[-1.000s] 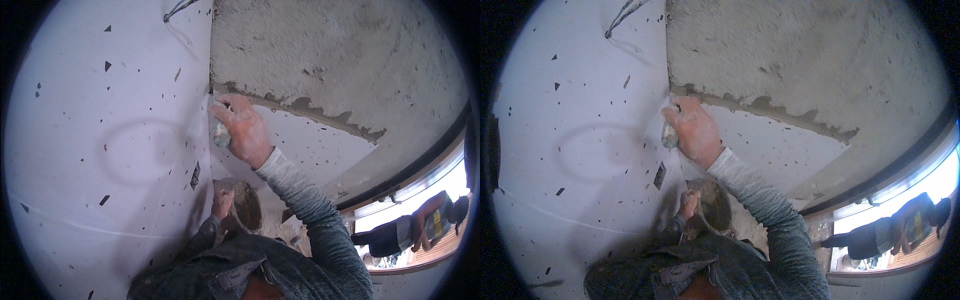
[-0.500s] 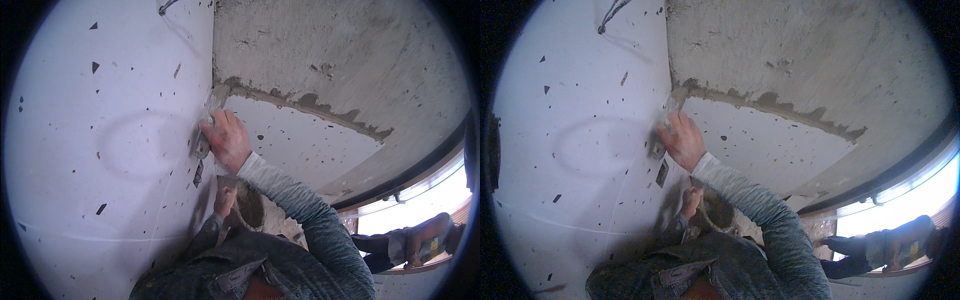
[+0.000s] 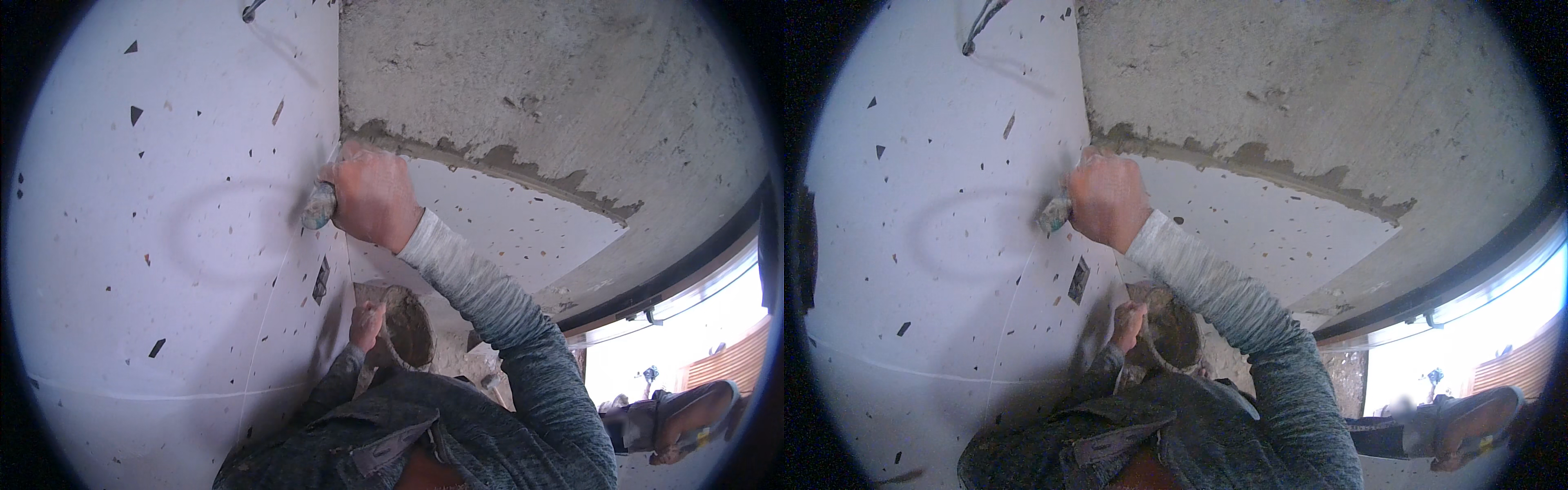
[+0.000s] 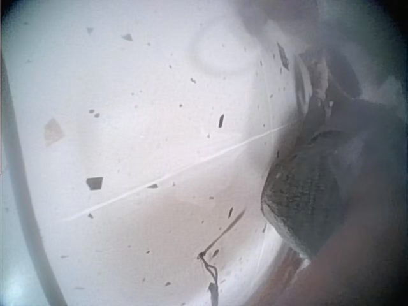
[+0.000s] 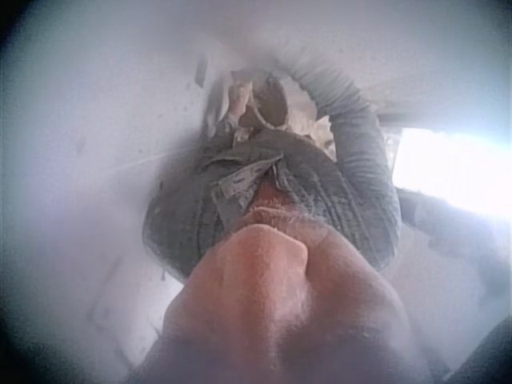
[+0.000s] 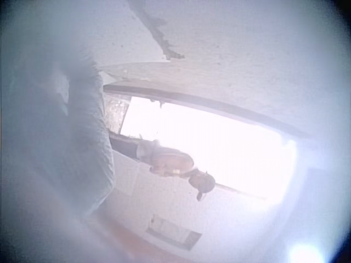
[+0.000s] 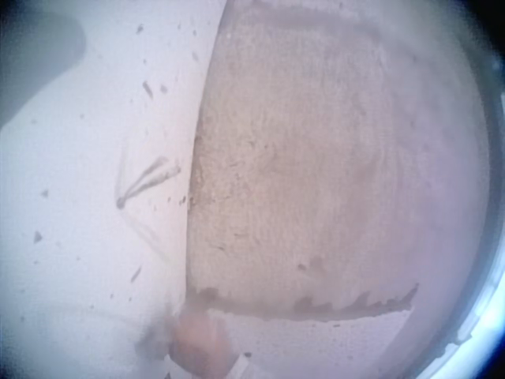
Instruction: The person scoops plaster from a bucket and applies it to a wall corner using a trowel. They then use a hammer to drive a nail into the wall and stretch a string line across the room to establish a level reference.
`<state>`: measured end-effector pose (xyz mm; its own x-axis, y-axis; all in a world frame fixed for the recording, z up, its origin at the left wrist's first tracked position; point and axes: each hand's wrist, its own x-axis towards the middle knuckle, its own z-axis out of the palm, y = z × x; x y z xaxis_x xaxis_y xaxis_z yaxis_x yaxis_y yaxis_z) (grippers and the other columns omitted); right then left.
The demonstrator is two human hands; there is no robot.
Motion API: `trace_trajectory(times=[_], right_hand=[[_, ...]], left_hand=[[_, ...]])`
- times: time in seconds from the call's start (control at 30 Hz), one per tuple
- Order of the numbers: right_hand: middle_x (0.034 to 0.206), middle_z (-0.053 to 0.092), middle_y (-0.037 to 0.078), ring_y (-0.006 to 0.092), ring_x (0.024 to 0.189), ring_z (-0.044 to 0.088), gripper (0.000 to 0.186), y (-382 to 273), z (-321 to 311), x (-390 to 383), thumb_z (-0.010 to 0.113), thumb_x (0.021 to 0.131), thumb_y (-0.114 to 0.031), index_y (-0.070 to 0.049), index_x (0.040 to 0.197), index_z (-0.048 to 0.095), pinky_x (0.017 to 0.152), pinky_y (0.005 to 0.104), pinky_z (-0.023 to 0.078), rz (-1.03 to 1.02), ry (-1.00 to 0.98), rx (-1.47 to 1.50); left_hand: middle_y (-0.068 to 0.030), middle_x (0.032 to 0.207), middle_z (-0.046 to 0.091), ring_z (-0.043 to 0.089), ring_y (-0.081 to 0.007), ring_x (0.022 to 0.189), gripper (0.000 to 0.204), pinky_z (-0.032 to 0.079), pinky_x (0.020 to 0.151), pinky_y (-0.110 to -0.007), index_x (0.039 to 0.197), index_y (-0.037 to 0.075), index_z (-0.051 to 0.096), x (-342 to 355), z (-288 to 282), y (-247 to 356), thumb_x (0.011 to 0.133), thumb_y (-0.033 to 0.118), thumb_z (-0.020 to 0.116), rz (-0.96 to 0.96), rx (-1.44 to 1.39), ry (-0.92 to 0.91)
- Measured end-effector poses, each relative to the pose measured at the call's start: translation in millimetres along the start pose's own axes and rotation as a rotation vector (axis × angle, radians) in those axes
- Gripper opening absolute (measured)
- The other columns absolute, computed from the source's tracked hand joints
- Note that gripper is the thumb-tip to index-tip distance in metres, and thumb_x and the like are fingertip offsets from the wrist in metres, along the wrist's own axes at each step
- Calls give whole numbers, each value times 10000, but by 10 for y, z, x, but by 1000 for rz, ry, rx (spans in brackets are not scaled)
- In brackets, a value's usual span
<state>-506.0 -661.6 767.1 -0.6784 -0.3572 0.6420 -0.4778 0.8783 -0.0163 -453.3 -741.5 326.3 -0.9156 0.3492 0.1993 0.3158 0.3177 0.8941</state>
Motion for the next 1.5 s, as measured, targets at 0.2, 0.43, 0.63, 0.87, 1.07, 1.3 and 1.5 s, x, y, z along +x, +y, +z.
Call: trace_trajectory(times=[0.2, 0.43, 0.63, 0.87, 1.07, 1.3, 1.5], right_hand=[[692, 622, 151, 335, 696, 645, 197, 120, -198, 222, 718, 650, -262, -138, 802, 708, 640, 434, 521, 59, -243, -23], [861, 660, 134, 329, 823, 647, 263, 352, -654, 24, 710, 672, -147, -110, 931, 683, 758, 420, 517, -6, -24, 198], [996, 629, 133, 324, 948, 606, 392, 396, -540, -189, 701, 629, -51, -91, 1014, 643, 823, 423, 501, -146, 149, 181], [1048, 556, 124, 313, 940, 558, 401, 83, 15, -263, 649, 638, -21, -99, 1029, 605, 747, 394, 512, -128, 127, 28], [999, 557, 117, 290, 892, 557, 280, 6, 295, -251, 614, 674, -15, -83, 945, 603, 706, 375, 515, -93, 156, 10], [871, 609, 117, 313, 865, 595, 168, 46, -27, -13, 639, 676, -38, -77, 839, 634, 733, 415, 518, -32, -31, 53], [953, 673, 126, 296, 915, 647, 253, 358, -630, -80, 673, 709, -59, -85, 960, 667, 800, 384, 522, -76, 11, 317]], left_hand=[[-166, 952, 578, 545, -359, 922, 227, 423, 760, -474, 1023, 68, 578, 132, -73, 263, 821, 171, 583, -469, -239, -48], [-189, 972, 576, 535, -362, 921, 195, 414, 776, -475, 932, 45, 597, 152, -68, 333, 817, 201, 579, -365, -9, 6], [-165, 941, 604, 543, -348, 972, 316, 424, 797, -465, 1015, 68, 550, 46, 90, -279, 708, 25, 610, 39, 242, -54], [-135, 925, 617, 552, -350, 971, 399, 421, 808, -463, 1077, 76, 554, 41, 10, -203, 689, -11, 592, 22, 110, -60], [-153, 907, 614, 553, -355, 955, 336, 411, 825, -468, 1060, 77, 566, -7, 27, -171, 728, 27, 581, -2, 23, -55], [-147, 961, 608, 528, -360, 1017, 394, 403, 874, -454, 1115, 80, 544, 92, 83, -221, 732, 4, 596, -345, -13, -97], [-156, 1014, 608, 514, -343, 1059, 428, 396, 903, -447, 1144, 83, 540, -39, 52, -244, 728, -1, 594, -10, 12, -54]])
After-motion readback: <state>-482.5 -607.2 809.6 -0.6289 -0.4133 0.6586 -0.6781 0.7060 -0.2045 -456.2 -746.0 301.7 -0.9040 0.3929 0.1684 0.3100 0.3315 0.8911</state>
